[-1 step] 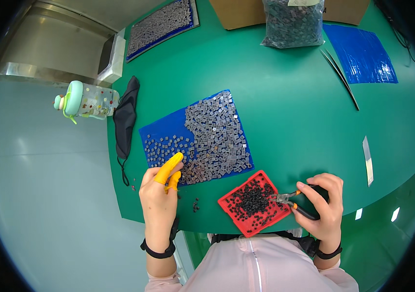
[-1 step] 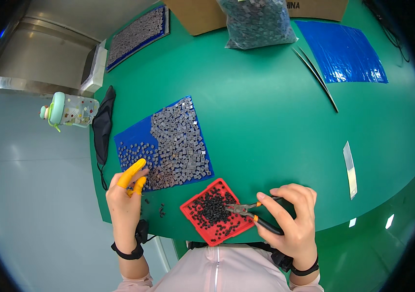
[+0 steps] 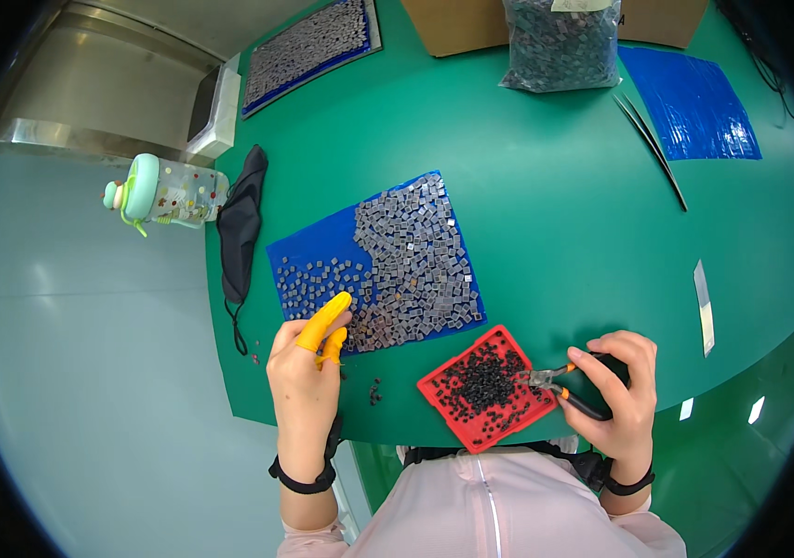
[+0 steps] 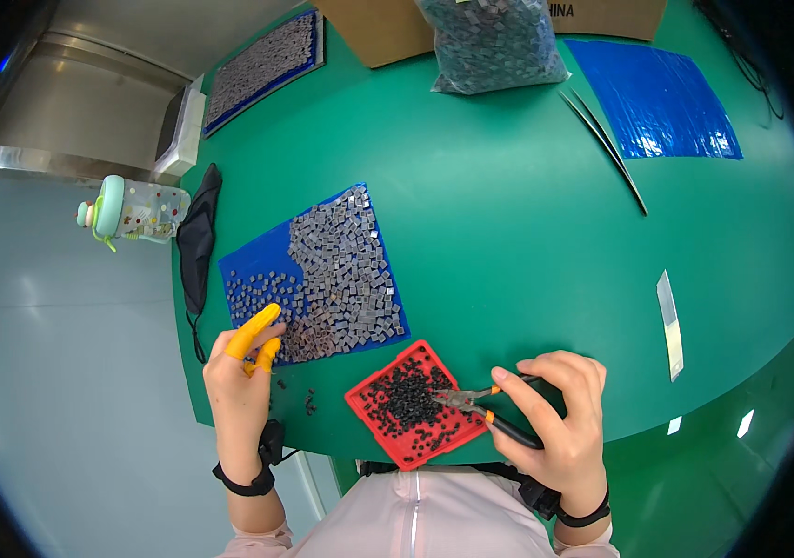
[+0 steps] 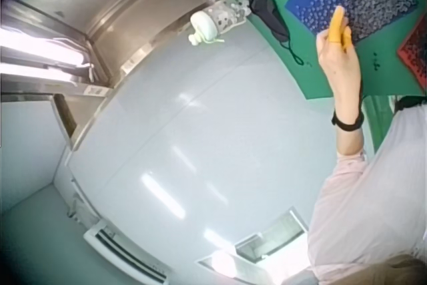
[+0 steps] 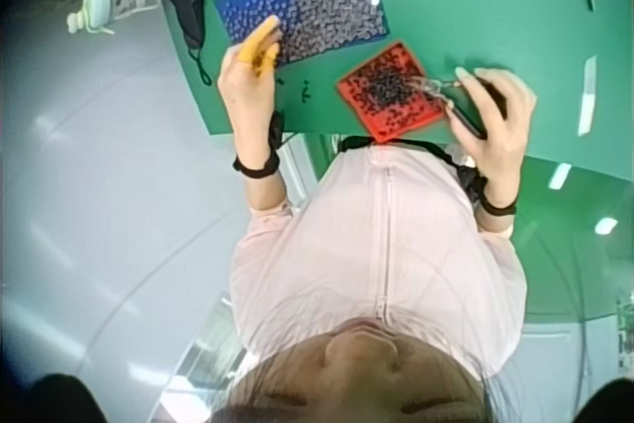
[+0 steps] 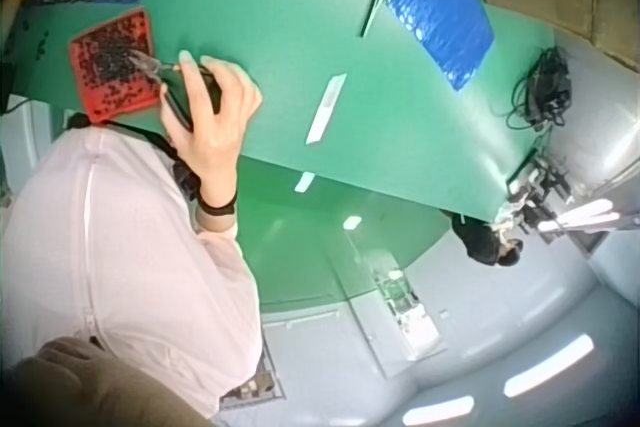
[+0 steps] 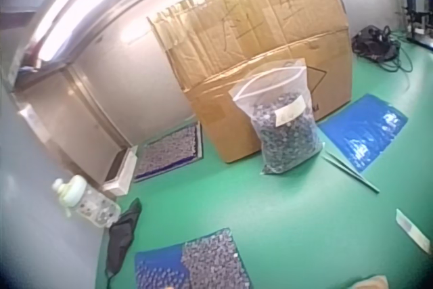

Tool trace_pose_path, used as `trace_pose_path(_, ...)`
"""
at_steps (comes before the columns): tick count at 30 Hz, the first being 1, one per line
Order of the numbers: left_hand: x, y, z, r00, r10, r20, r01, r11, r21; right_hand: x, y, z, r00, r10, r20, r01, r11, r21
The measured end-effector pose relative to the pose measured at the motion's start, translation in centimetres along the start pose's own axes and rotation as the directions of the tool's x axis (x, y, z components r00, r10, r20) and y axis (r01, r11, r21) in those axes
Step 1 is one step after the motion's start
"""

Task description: The person uses pliers to pick small black components from a red tray and places them onto a blue mat. The person repeatedly picks and places the components one by one across the mat.

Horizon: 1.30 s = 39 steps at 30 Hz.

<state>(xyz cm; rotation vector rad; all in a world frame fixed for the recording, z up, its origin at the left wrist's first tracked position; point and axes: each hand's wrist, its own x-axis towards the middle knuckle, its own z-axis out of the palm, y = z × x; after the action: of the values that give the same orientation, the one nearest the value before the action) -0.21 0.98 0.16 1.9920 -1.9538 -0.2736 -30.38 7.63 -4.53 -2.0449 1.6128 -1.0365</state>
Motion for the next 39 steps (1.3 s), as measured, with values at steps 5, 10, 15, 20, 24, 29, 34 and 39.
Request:
trace_pose_path(5,-0.1,-0.2,0.0,1.0,0.005,-0.002,-0.005,0.999,0.037,0.0,0.0,0.0,1.0,-0.003,-0.001,0.003,1.0,-0.003)
trace_pose_path(10,-0.2,0.0,-0.1,1.0,0.01,-0.012,-0.01,1.0,0.009,0.0,0.1,0.1,1.0,-0.007,-0.008,0.007,1.0,-0.006)
trace_pose_path(15,-0.2,0.2,-0.4,0.999,-0.016,0.028,0.016,1.0,0.011,0.0,0.0,0.1,1.0,-0.008,-0.011,0.008,1.0,-0.004)
trace_pose_path(20,-1.7,0.3,-2.1,0.984,-0.131,-0.123,0.13,0.991,-0.014,0.1,0.0,0.1,1.0,-0.002,-0.011,0.002,1.0,-0.012)
trace_pose_path(24,-4.7,0.4,-2.1,0.953,-0.296,-0.063,0.297,0.955,0.01,0.0,0.0,0.1,1.0,0.008,-0.012,-0.008,1.0,-0.012)
trace_pose_path(29,-6.0,-1.3,-0.4,0.98,-0.182,-0.085,0.184,0.983,0.025,0.1,-0.2,0.1,1.0,-0.002,-0.004,0.002,1.0,-0.025)
trace_pose_path(34,-6.0,-2.1,0.0,0.984,-0.157,-0.089,0.158,0.987,0.011,0.2,-0.4,0.1,1.0,-0.004,-0.003,0.004,0.999,-0.044)
trace_pose_path(39,-5.8,-2.5,-0.3,0.993,-0.054,-0.101,0.06,0.997,0.051,0.2,-0.5,0.2,1.0,-0.013,-0.001,0.013,0.998,-0.058)
